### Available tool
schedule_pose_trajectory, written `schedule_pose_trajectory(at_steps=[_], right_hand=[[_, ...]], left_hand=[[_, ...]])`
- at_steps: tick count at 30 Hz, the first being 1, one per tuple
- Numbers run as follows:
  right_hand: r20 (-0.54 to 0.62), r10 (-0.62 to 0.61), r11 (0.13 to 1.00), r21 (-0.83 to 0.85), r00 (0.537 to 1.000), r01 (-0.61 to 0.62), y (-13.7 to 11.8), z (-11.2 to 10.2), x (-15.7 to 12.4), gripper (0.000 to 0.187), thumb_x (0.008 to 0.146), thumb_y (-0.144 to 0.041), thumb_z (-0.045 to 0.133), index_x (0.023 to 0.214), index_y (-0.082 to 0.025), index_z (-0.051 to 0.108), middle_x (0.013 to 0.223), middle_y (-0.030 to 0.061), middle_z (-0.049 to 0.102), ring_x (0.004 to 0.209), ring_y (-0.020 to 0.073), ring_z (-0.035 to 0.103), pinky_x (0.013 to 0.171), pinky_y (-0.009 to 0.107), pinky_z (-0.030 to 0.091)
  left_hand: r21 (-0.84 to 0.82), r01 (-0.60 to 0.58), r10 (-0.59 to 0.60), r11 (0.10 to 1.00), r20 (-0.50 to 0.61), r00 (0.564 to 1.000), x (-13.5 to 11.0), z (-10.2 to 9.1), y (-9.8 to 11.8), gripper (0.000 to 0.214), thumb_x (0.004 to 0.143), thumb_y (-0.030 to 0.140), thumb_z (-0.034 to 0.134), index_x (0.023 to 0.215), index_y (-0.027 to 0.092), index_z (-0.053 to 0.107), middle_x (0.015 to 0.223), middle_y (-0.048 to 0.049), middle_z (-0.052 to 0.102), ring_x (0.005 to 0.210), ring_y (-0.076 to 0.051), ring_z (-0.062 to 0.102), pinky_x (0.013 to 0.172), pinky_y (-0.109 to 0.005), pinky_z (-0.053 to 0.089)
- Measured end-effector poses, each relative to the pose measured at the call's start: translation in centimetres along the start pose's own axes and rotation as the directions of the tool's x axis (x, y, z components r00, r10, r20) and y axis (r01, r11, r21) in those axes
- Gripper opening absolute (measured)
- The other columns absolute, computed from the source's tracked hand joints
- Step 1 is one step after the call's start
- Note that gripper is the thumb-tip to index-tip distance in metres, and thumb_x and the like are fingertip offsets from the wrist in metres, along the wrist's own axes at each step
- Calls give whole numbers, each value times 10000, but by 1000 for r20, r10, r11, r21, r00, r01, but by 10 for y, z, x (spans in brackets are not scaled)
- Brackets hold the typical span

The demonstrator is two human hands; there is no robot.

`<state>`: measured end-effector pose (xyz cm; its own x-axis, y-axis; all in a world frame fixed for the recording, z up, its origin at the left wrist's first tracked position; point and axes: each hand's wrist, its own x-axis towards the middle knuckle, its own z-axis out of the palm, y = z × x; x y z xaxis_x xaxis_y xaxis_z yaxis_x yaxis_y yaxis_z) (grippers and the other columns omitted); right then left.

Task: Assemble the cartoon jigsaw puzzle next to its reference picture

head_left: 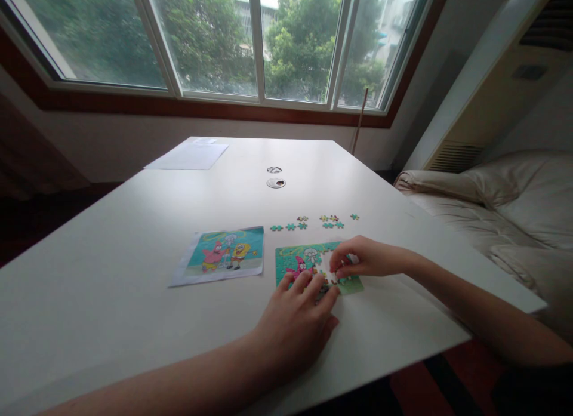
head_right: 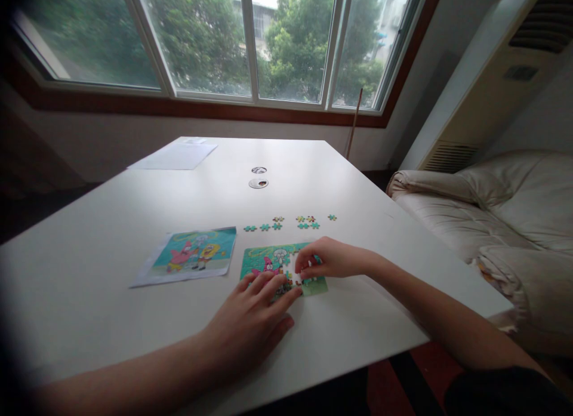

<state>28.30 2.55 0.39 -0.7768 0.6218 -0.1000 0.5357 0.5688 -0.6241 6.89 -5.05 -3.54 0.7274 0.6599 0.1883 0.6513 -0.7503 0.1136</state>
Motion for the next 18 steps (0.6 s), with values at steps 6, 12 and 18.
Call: schedule_pose_trajectory(at_steps=[6, 12, 18], right_hand=[[-27, 5, 1000, -26, 1000, -6, -3, 2, 1, 129, 809, -265, 578, 859, -166, 644, 744, 11, 615, 645, 100, 525, 596, 201, 419], [-51, -36, 996, -88, 998, 31, 1, 5, 1, 100, 801, -252, 597, 828, -167, 642, 857, 35, 559, 715, 104, 527, 643, 203, 419], [-80, -35, 993, -113, 996, 26, 3, 4, 3, 154, 790, -308, 610, 841, -163, 623, 843, 32, 561, 700, 109, 513, 636, 215, 416]], left_hand=[[1, -1, 1, 1000, -1, 1000, 0, -2, 1, 360, 882, 361, 470, 1226, 257, 468, 1235, -73, 497, 1135, -303, 430, 909, -503, 356], [-9, 9, -9, 1000, 7, 1000, 1, -2, 2, 357, 878, 355, 468, 1222, 257, 472, 1239, -72, 500, 1127, -306, 433, 910, -507, 355], [-21, 1, -1, 1000, 6, 1000, 0, -1, 0, 366, 879, 355, 467, 1233, 260, 458, 1242, -67, 492, 1138, -304, 417, 919, -509, 346]])
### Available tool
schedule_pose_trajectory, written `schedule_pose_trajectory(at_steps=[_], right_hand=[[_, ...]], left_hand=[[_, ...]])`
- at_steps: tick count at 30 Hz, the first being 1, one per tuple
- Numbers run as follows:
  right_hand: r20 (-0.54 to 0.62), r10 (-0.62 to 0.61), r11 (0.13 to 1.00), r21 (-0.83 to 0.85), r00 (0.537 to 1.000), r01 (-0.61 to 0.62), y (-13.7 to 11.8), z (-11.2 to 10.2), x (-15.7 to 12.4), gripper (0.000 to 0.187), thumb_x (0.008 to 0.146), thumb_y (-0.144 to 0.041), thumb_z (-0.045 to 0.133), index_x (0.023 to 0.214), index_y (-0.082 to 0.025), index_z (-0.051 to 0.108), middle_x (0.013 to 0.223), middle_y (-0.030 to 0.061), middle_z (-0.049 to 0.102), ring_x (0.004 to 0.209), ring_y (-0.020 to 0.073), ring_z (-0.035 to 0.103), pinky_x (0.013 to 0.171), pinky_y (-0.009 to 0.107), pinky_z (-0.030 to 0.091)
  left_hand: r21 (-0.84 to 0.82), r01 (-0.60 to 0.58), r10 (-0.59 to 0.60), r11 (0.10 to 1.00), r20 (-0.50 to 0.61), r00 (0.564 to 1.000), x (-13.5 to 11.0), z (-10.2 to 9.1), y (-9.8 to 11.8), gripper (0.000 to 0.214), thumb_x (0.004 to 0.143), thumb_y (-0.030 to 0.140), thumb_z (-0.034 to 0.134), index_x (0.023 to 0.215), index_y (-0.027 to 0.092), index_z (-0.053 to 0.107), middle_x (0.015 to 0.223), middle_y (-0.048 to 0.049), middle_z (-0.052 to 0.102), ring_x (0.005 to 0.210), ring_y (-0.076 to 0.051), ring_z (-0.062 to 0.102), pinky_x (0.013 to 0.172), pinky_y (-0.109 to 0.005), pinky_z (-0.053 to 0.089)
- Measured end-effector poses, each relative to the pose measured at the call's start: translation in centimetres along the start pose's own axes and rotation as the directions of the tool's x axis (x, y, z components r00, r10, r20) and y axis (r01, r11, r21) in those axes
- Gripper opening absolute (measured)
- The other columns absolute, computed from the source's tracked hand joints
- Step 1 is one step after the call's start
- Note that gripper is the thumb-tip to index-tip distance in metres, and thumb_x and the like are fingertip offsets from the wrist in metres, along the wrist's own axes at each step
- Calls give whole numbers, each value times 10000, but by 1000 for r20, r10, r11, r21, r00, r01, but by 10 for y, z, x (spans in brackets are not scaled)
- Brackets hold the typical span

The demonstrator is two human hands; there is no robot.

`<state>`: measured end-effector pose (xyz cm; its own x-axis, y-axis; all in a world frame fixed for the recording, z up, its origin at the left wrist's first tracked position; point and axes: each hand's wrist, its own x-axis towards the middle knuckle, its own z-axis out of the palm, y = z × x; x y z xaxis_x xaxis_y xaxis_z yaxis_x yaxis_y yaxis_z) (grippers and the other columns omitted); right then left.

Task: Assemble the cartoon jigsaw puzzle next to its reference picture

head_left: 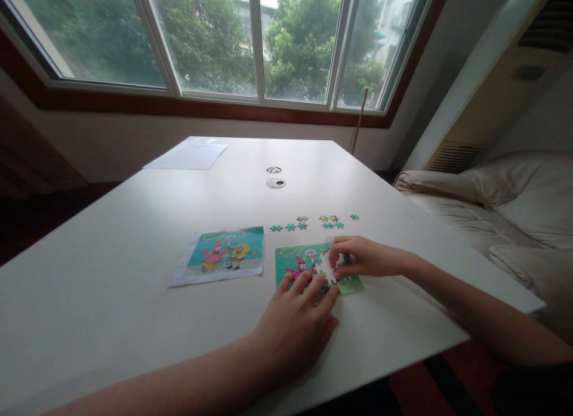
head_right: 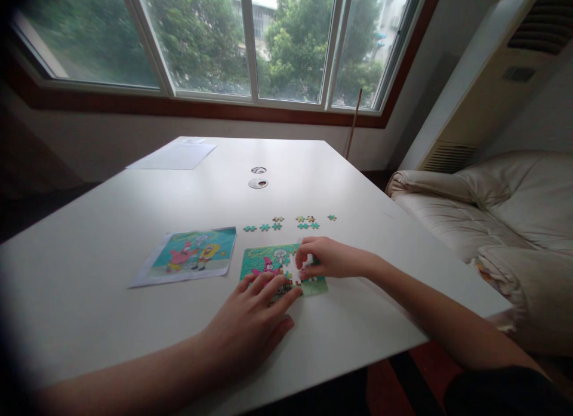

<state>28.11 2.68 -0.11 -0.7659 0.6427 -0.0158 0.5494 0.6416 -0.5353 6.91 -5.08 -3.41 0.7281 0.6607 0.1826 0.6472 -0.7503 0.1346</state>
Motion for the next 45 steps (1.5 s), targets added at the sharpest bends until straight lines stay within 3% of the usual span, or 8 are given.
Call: schedule_pose_trajectory(at_steps=[3, 5, 10, 14, 21, 26, 36, 45], right_hand=[[-69, 9, 1000, -19, 998, -10, 17, -11, 1, 196, 781, -350, 608, 858, -170, 612, 847, 37, 589, 702, 120, 512, 654, 237, 428], [-187, 68, 995, -63, 980, -81, 39, -22, -1, 204, 785, -359, 592, 869, -173, 606, 850, 44, 604, 699, 129, 516, 654, 249, 431], [-466, 214, 920, -200, 858, -338, 103, -37, -10, 226, 773, -332, 567, 925, -176, 624, 811, 42, 606, 632, 132, 513, 637, 266, 417], [-456, 283, 895, -191, 844, -404, 123, -36, -13, 276, 756, -371, 565, 941, -183, 649, 828, 39, 614, 628, 129, 520, 634, 262, 415], [-330, 440, 884, -4, 835, -468, 126, -39, -12, 306, 676, -405, 608, 841, -150, 647, 785, 34, 585, 613, 117, 490, 572, 239, 400], [-303, 404, 914, 116, 863, -388, 110, -37, -10, 266, 673, -371, 631, 795, -139, 583, 722, 18, 583, 605, 111, 487, 559, 232, 397], [-264, 202, 947, 299, 943, -119, 2, 14, 18, 202, 737, -344, 640, 764, -145, 640, 658, 8, 614, 598, 102, 513, 564, 223, 393], [-273, 218, 968, 187, 937, -170, -7, 26, 17, 127, 739, -283, 644, 759, -159, 663, 649, -11, 618, 548, 79, 443, 517, 203, 340]], left_hand=[[-17, -20, 20, 1000, -4, 1000, -2, -1, -2, 375, 880, 356, 468, 1244, 268, 449, 1223, -67, 490, 1128, -290, 417, 923, -489, 346], [-28, -31, 30, 999, -24, 999, -3, -3, -4, 383, 882, 350, 466, 1255, 266, 439, 1230, -72, 474, 1111, -279, 422, 924, -473, 349], [-30, -9, 6, 1000, -82, 997, 0, -13, -17, 299, 888, 285, 446, 1181, 246, 489, 1177, -74, 503, 1057, -268, 453, 877, -456, 370], [-27, 35, -38, 999, -110, 993, 6, -18, -36, 222, 908, 237, 387, 1056, 211, 550, 1061, -75, 550, 974, -241, 490, 844, -438, 380], [-41, 46, -51, 998, -120, 991, 10, -8, -45, 231, 897, 216, 409, 1070, 194, 562, 1016, -83, 558, 982, -245, 479, 850, -431, 388], [-57, 31, -38, 998, -133, 990, 11, -6, -44, 224, 897, 207, 406, 1039, 208, 579, 994, -78, 558, 964, -233, 483, 849, -424, 391], [-58, 13, -23, 998, -177, 984, 10, -3, -46, 206, 888, 218, 421, 995, 213, 598, 974, -79, 565, 916, -224, 505, 814, -406, 406], [-40, 16, -22, 999, -160, 987, 11, -4, -45, 222, 884, 206, 416, 997, 212, 606, 948, -77, 575, 910, -225, 505, 818, -403, 396]])
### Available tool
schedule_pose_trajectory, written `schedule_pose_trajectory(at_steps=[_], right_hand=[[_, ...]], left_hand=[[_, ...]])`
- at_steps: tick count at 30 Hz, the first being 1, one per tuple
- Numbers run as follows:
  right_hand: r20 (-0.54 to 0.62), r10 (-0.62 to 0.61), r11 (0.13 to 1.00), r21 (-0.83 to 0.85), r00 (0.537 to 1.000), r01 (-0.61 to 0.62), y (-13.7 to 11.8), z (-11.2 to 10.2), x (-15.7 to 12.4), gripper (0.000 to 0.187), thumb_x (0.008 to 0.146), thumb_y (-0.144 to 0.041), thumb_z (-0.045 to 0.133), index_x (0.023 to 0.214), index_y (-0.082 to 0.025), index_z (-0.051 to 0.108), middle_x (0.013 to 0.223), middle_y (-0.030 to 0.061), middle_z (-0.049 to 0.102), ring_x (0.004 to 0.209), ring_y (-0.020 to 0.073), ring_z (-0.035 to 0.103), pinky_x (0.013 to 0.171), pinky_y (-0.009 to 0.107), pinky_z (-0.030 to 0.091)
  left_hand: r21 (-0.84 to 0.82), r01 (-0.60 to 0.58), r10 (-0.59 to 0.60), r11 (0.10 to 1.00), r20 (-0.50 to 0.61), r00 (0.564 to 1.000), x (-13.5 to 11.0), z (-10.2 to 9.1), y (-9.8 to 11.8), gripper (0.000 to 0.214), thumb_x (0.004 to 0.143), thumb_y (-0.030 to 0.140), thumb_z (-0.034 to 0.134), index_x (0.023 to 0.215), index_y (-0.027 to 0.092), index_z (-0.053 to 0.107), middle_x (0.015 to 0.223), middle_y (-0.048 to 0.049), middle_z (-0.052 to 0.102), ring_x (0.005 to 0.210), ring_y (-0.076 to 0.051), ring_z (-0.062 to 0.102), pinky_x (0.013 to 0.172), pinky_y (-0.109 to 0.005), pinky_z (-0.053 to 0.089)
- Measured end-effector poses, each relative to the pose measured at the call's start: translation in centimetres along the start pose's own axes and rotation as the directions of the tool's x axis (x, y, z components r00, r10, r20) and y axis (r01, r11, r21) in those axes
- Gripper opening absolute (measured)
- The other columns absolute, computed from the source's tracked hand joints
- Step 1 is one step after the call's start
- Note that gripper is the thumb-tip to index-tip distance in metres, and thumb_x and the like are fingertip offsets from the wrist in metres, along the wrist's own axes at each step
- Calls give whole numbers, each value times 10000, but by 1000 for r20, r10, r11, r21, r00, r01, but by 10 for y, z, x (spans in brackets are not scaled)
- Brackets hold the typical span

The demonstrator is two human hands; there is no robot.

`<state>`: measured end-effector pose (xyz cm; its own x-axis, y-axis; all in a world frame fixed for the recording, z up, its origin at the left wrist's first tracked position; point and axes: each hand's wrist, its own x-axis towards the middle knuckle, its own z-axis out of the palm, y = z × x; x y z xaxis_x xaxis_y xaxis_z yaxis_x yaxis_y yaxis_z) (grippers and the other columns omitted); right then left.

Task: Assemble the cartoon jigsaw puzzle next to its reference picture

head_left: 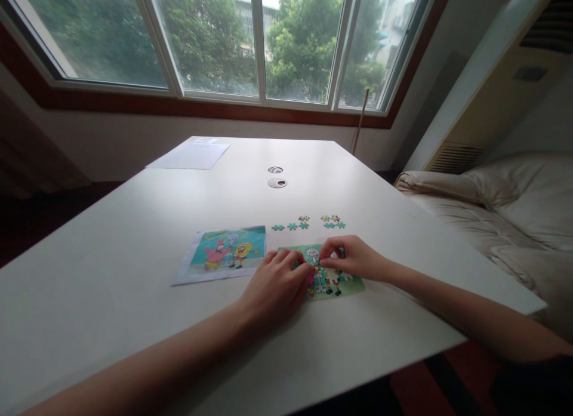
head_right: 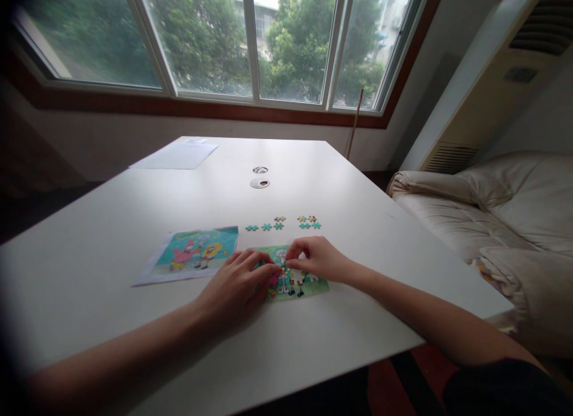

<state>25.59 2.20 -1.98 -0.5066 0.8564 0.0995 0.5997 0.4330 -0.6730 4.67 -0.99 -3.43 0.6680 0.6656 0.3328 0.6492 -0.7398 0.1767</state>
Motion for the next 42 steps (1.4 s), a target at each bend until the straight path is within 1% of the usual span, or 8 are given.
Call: schedule_pose_trajectory(at_steps=[8, 15, 28, 31, 34, 36, 39, 42], right_hand=[[-1, 13, 1000, 19, 1000, -13, -1, 0, -1, 141, 752, -298, 636, 774, -166, 681, 628, -18, 615, 544, 82, 443, 510, 206, 320], [-31, -95, 984, -152, 995, 89, -1, 2, -1, 84, 718, -250, 680, 729, -172, 652, 714, 5, 618, 695, 125, 529, 659, 241, 374], [-13, -100, 975, -203, 995, 95, 3, 4, 0, 142, 728, -296, 681, 717, -168, 620, 671, -8, 580, 661, 123, 515, 657, 244, 375], [8, -132, 967, -216, 991, 131, 2, -1, 1, 131, 757, -293, 649, 727, -170, 617, 697, 2, 601, 689, 132, 532, 689, 258, 393], [67, -163, 962, -208, 984, 174, 0, -17, -1, 123, 793, -295, 604, 829, -180, 625, 811, 26, 633, 780, 150, 555, 750, 278, 413], [142, -149, 963, -203, 979, 176, 1, -32, -6, 256, 790, -357, 602, 987, -193, 607, 976, 54, 623, 905, 177, 551, 819, 302, 418], [264, -66, 960, -246, 962, 134, 7, -51, -15, 602, 727, -489, 632, 1236, -200, 489, 1239, 102, 505, 1138, 242, 453, 955, 360, 368], [328, 18, 945, -313, 945, 91, 15, -56, -21, 832, 680, -571, 636, 1355, -166, 365, 1347, 140, 400, 1236, 287, 359, 1027, 394, 304]], left_hand=[[7, -7, 7, 1000, -6, 1000, -1, 0, 1, 236, 894, 213, 397, 1007, 215, 603, 940, -77, 571, 904, -223, 500, 815, -397, 391], [15, -8, 8, 1000, 11, 1000, -1, 1, 0, 218, 885, 206, 414, 998, 214, 600, 950, -74, 568, 908, -222, 497, 813, -391, 388], [63, -15, 10, 998, 87, 996, 0, 0, 2, 264, 873, 187, 449, 1108, 250, 554, 1005, -65, 549, 945, -227, 478, 820, -378, 376], [60, -30, 26, 998, 77, 997, 0, -1, 2, 262, 873, 180, 442, 1105, 236, 550, 1006, -71, 547, 940, -225, 484, 820, -377, 376], [63, -28, 23, 998, 67, 997, 0, -3, 3, 249, 896, 197, 406, 1097, 233, 549, 1000, -73, 551, 932, -224, 491, 819, -385, 372], [68, -25, 21, 997, 68, 997, 0, -5, 3, 244, 904, 202, 392, 1083, 235, 554, 994, -70, 556, 927, -224, 495, 826, -395, 363], [85, -22, 15, 996, 77, 997, 1, -9, 2, 228, 903, 202, 390, 1037, 230, 573, 970, -67, 564, 895, -218, 505, 833, -409, 352], [113, -17, 6, 993, 94, 996, 1, -12, 1, 212, 907, 215, 390, 997, 220, 582, 957, -66, 568, 868, -216, 510, 831, -418, 346]])
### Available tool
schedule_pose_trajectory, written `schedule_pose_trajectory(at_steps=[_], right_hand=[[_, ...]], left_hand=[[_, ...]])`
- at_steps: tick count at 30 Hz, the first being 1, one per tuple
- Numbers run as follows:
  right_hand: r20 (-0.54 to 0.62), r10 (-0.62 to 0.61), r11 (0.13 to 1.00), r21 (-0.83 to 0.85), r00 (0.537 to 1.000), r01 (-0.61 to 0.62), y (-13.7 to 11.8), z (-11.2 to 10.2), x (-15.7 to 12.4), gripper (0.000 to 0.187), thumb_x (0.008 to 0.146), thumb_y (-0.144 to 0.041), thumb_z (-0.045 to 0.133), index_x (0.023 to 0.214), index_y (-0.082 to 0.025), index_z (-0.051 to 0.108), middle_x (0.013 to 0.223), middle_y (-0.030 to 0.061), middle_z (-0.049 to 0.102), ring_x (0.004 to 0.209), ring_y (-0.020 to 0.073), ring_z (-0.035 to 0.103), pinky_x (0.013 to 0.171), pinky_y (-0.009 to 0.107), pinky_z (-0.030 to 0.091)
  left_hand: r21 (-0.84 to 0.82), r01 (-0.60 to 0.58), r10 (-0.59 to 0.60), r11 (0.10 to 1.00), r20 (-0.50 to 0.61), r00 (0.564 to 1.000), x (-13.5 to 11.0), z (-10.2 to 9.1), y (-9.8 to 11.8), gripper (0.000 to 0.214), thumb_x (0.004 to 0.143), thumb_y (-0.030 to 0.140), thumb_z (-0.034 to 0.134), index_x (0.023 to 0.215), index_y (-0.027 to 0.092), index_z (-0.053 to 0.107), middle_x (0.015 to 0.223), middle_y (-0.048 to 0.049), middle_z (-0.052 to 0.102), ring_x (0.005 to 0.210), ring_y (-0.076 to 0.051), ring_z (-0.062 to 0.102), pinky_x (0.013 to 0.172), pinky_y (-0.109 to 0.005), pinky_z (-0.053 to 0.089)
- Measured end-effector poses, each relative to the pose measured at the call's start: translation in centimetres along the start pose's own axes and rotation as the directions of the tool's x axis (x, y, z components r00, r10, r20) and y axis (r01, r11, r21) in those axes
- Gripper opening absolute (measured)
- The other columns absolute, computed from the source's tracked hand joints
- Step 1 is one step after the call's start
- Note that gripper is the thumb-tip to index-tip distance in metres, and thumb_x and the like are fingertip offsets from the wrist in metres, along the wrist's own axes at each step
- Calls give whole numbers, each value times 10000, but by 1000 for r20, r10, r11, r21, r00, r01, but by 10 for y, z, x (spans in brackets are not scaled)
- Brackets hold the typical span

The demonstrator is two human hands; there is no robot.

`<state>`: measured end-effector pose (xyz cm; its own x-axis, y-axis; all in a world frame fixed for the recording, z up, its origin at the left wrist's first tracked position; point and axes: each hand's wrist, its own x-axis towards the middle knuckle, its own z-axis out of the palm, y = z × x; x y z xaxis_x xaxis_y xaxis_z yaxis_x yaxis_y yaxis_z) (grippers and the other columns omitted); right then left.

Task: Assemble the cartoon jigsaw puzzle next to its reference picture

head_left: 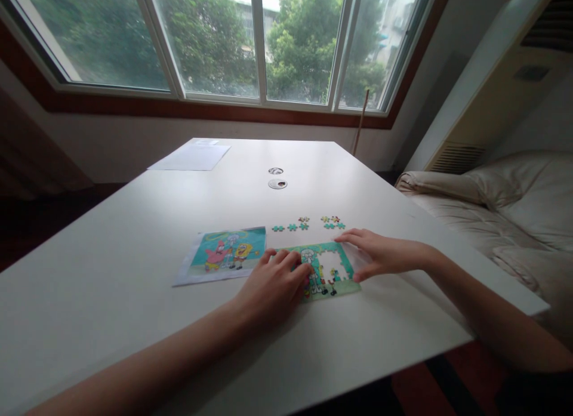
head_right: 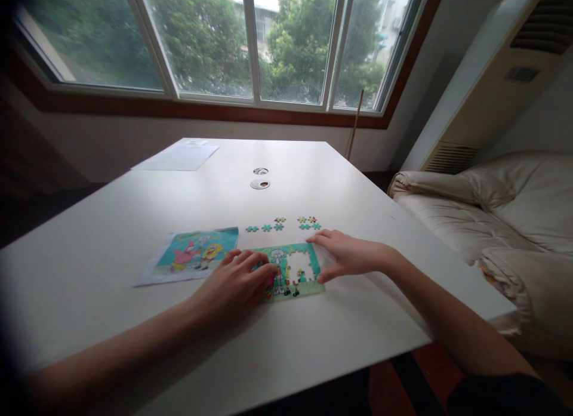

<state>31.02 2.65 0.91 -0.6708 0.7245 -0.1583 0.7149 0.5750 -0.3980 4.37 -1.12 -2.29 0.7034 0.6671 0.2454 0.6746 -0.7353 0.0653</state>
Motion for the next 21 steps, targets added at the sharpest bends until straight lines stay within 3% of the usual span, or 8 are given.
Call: schedule_pose_trajectory(at_steps=[4, 21], right_hand=[[16, 10, 998, -57, 1000, -9, 1, 7, 0, 913, 656, -612, 632, 1378, -141, 330, 1371, 156, 365, 1246, 303, 339, 1037, 401, 300], [-33, 8, 995, -98, 999, -11, -8, 15, -1, 859, 683, -620, 599, 1368, -162, 354, 1362, 154, 387, 1236, 308, 364, 1024, 416, 312]], left_hand=[[21, -3, 3, 1000, 10, 1000, -1, 1, 0, 196, 900, 213, 397, 979, 212, 577, 968, -68, 569, 890, -223, 509, 843, -426, 344], [-23, -2, 2, 1000, -1, 1000, -5, 3, 3, 207, 858, 223, 477, 1049, 217, 558, 1059, -76, 560, 967, -245, 505, 868, -438, 371]])
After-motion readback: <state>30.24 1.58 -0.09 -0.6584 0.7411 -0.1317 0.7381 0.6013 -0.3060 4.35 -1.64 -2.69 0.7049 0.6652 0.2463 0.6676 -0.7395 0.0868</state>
